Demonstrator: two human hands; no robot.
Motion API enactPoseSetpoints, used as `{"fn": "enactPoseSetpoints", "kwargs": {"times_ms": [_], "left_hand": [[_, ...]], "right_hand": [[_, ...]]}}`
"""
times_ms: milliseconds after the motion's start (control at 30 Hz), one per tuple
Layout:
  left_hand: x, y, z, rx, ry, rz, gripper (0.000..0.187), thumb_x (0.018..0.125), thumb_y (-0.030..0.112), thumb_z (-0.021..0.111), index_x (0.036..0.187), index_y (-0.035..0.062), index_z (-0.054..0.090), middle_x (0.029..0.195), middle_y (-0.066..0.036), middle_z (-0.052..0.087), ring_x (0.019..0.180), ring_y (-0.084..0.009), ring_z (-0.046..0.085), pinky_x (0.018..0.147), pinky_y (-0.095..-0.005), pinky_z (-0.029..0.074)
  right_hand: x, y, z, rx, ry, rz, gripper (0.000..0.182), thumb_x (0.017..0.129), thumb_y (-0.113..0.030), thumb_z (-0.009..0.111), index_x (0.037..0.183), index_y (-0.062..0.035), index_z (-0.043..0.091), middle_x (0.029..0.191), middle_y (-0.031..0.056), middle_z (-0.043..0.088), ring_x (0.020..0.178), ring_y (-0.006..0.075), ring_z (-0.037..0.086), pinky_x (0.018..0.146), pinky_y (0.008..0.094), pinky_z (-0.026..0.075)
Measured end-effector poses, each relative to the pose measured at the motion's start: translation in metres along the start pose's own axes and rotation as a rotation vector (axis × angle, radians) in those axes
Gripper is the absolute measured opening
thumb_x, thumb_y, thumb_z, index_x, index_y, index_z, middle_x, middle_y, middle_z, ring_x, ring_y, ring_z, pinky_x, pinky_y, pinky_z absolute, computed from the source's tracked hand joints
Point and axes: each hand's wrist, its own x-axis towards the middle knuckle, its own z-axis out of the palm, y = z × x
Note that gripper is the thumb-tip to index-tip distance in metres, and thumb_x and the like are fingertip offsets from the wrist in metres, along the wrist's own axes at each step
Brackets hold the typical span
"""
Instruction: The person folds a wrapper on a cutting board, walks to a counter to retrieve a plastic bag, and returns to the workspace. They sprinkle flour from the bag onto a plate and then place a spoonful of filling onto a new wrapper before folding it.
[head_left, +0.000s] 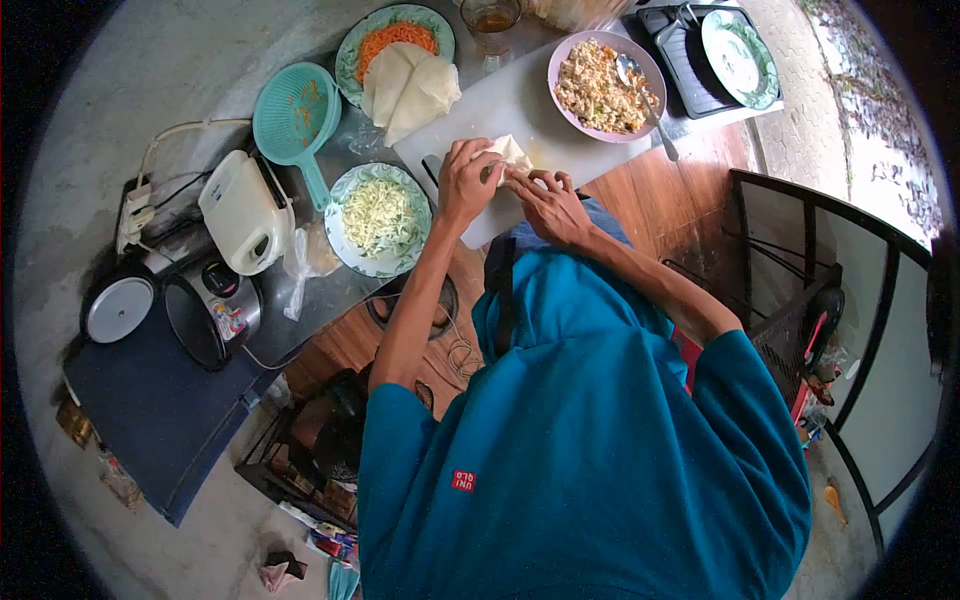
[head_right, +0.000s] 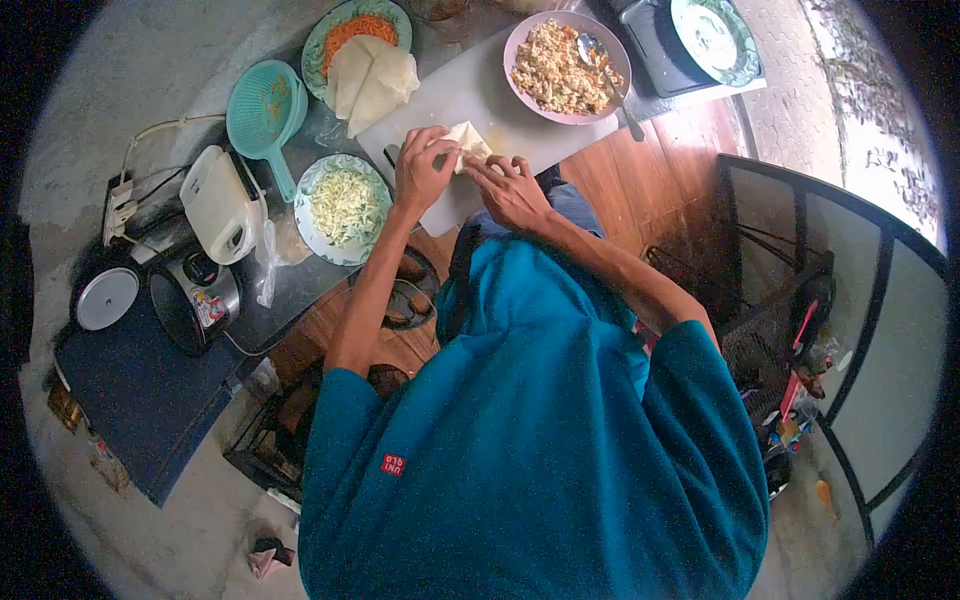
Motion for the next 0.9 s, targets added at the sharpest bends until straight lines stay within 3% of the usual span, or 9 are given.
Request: {"fn": "enactPoseSetpoints", "kwargs": {"times_ms": [233,667,767,900], "left_hand": [[-0.007,0.001,0.011,0.016,0.040,0.051,0.010,0.077,0.012,0.070,0.085,0.0062,0.070,0.104,-0.010,0.062,0.098,-0.0298,0.057,0.085,-0.0398,0.048],[-0.013,0.019,0.020,0.138,0.084,0.005,0.007,0.080,0.014,0.069,0.085,0.0089,0.070,0.094,-0.007,0.057,0.092,-0.0277,0.055,0.075,-0.0404,0.044],[-0.015,0.022,0.022,0.163,0.079,-0.030,0.007,0.083,0.016,0.067,0.085,0.0099,0.069,0.095,-0.007,0.057,0.092,-0.0274,0.054,0.076,-0.0409,0.043],[-0.028,0.036,0.021,0.286,0.053,-0.082,0.018,0.085,0.019,0.065,0.101,0.0115,0.068,0.113,-0.012,0.055,0.105,-0.0316,0.052,0.086,-0.0451,0.040]], "right_hand": [[0.003,0.001,0.000,0.025,-0.021,0.015,0.050,0.086,-0.016,0.059,0.135,-0.0110,0.049,0.145,0.0026,0.046,0.120,0.0221,0.045,0.092,0.0468,0.035],[0.002,0.005,-0.005,0.038,-0.005,-0.028,0.049,0.085,-0.014,0.058,0.133,-0.0101,0.050,0.141,0.0043,0.050,0.117,0.0219,0.046,0.092,0.0460,0.034],[0.002,0.007,-0.004,0.058,-0.026,-0.037,0.049,0.084,-0.013,0.059,0.133,-0.0102,0.051,0.139,0.0047,0.051,0.116,0.0217,0.047,0.092,0.0459,0.034],[-0.001,0.015,-0.009,0.075,-0.003,-0.088,0.040,0.082,-0.012,0.061,0.122,-0.0101,0.056,0.134,0.0052,0.054,0.115,0.0219,0.048,0.092,0.0459,0.034]]}}
